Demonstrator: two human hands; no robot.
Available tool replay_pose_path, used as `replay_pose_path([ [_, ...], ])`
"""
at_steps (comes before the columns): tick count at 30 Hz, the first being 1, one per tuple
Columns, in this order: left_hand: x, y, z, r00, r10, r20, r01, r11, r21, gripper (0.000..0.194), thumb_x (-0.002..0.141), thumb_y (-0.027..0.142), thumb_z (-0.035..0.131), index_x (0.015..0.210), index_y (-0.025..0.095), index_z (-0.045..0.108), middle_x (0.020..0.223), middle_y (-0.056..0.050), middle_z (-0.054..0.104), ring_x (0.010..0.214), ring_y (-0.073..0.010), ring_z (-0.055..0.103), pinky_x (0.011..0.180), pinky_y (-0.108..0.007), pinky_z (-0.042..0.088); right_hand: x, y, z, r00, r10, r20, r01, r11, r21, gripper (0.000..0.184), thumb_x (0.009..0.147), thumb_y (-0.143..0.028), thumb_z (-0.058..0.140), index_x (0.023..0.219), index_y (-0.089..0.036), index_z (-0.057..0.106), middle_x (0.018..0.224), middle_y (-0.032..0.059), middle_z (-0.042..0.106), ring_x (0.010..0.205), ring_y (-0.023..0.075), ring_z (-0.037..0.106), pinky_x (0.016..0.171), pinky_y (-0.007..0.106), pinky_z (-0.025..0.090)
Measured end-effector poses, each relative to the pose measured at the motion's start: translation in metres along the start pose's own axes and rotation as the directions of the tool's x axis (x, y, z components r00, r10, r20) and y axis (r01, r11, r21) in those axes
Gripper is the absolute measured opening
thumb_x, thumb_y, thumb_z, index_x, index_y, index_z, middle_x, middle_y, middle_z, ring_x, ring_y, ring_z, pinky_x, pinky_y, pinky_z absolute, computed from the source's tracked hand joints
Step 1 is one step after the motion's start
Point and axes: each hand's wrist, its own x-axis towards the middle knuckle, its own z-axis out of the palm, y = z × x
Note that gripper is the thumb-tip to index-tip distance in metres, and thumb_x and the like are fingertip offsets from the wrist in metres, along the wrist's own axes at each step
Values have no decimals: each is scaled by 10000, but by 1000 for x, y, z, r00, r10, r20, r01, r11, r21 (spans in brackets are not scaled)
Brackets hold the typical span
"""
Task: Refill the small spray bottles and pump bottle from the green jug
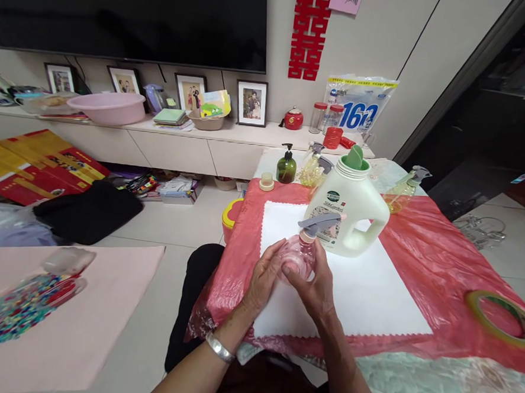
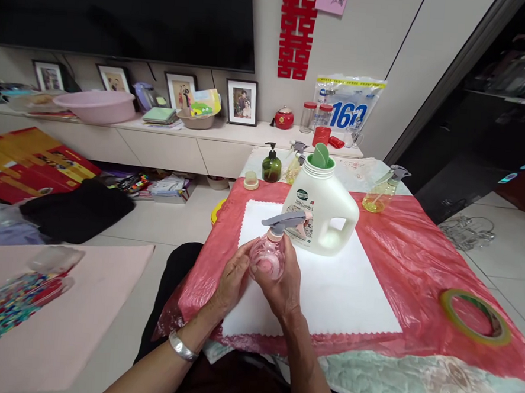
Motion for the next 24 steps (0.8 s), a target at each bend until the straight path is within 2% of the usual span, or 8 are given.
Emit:
replay_pose_path([
  [5, 1, -1, 3, 994, -44, 95, 59, 986, -155, 797, 728, 510, 873, 1407, 222, 573, 1437, -144, 635, 1325, -299, 606, 1133, -415, 454, -2, -14, 1, 995, 73, -64, -66, 992, 109, 794, 771, -410, 799, 1476, -243, 475, 1436, 110, 564, 1300, 299, 569, 1102, 490, 487],
  [8, 0, -1, 3, 990, -100, 103, 121, 966, -230, 779, 682, 440, 922, 1355, 231, 591, 1325, -127, 700, 1207, -279, 676, 1056, -394, 502, -4, -17, 0, 995, 98, -33, -91, 984, 155, 847, 764, -439, 819, 1505, -252, 456, 1464, 126, 540, 1334, 327, 544, 1101, 524, 488],
  [12, -2, 2, 5, 983, -148, 108, 178, 913, -367, 717, 676, 493, 916, 1275, 203, 650, 1171, -117, 755, 1022, -237, 731, 929, -339, 545, -8, -19, -7, 993, 71, 90, -85, 982, 171, 856, 804, -451, 809, 1546, -282, 417, 1549, 110, 468, 1421, 323, 465, 1161, 531, 436],
  [15, -4, 9, 11, 973, -197, 119, 230, 868, -439, 717, 643, 542, 921, 1221, 185, 690, 1064, -104, 775, 914, -215, 742, 859, -316, 561, -10, -24, -11, 989, 62, 131, -85, 980, 181, 872, 812, -451, 812, 1560, -294, 391, 1575, 97, 440, 1454, 312, 426, 1204, 535, 383],
  [20, -8, 21, 12, 957, -208, 203, 281, 837, -470, 704, 702, 675, 818, 1214, 200, 731, 1145, -131, 771, 993, -270, 739, 917, -383, 571, -11, -27, -18, 974, 73, 215, -121, 968, 219, 949, 797, -488, 822, 1590, -303, 337, 1617, 93, 381, 1498, 310, 363, 1236, 538, 330],
  [24, -13, 22, 3, 899, -314, 304, 427, 779, -459, 632, 714, 734, 767, 1104, 237, 791, 1105, -114, 791, 978, -293, 743, 870, -415, 582, -9, -21, -30, 949, 52, 312, -140, 954, 265, 855, 809, -486, 818, 1548, -327, 419, 1610, 77, 394, 1499, 306, 364, 1239, 537, 318],
])
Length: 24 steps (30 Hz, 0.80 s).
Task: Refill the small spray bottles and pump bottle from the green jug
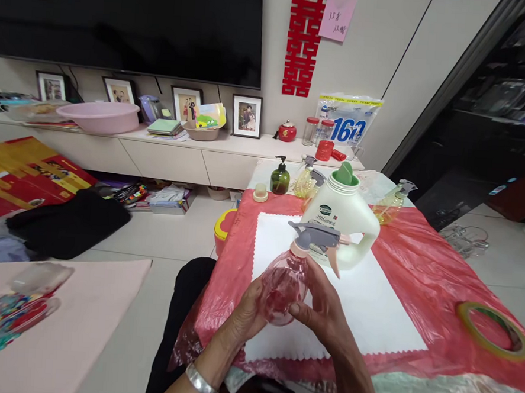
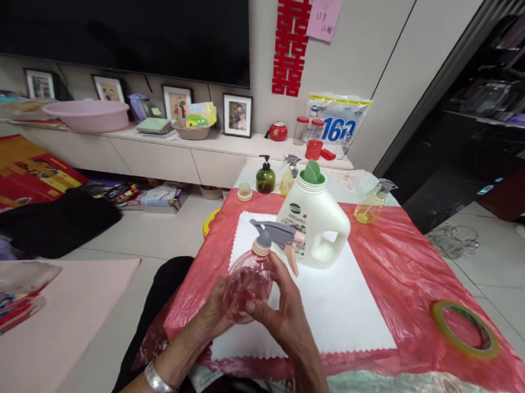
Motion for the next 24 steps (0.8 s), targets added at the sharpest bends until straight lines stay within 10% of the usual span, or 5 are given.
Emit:
replay_pose_path([
  [7, -8, -14, -8, 960, -272, 57, 278, 943, -183, 638, 705, 719, 785, 1043, 179, 806, 1037, -117, 816, 1005, -296, 756, 990, -423, 550, -10, -15, -5, 991, 44, 124, -66, 981, 181, 1024, 583, -502, 955, 1478, -296, 502, 1449, 117, 558, 1360, 351, 528, 1055, 527, 531],
  [16, 1, -11, 22, 923, -382, -53, 366, 911, -193, 446, 863, 556, 716, 1106, 187, 778, 1043, -100, 809, 1011, -287, 755, 931, -405, 581, -13, -25, 2, 998, 62, -17, -57, 976, 210, 580, 641, -399, 897, 1136, -266, 624, 1037, 51, 686, 1160, 315, 648, 881, 444, 616],
  [21, 7, -2, 20, 980, -165, -110, 184, 965, 186, 420, 790, 535, 797, 1000, 173, 768, 966, -106, 780, 802, -219, 718, 703, -318, 573, -22, -23, -32, 956, -49, -289, 91, 987, 132, 846, 674, -441, 889, 1400, -300, 478, 1268, 102, 649, 1116, 318, 678, 911, 493, 602],
  [24, 14, 7, 7, 982, 41, -182, 44, 897, 439, 412, 728, 477, 848, 995, 180, 747, 964, -97, 768, 738, -185, 685, 632, -282, 539, -20, -27, -78, 853, -145, -501, 113, 989, -93, 851, 704, -370, 883, 1428, -320, 438, 1356, 119, 613, 1203, 321, 642, 1016, 543, 546],
])
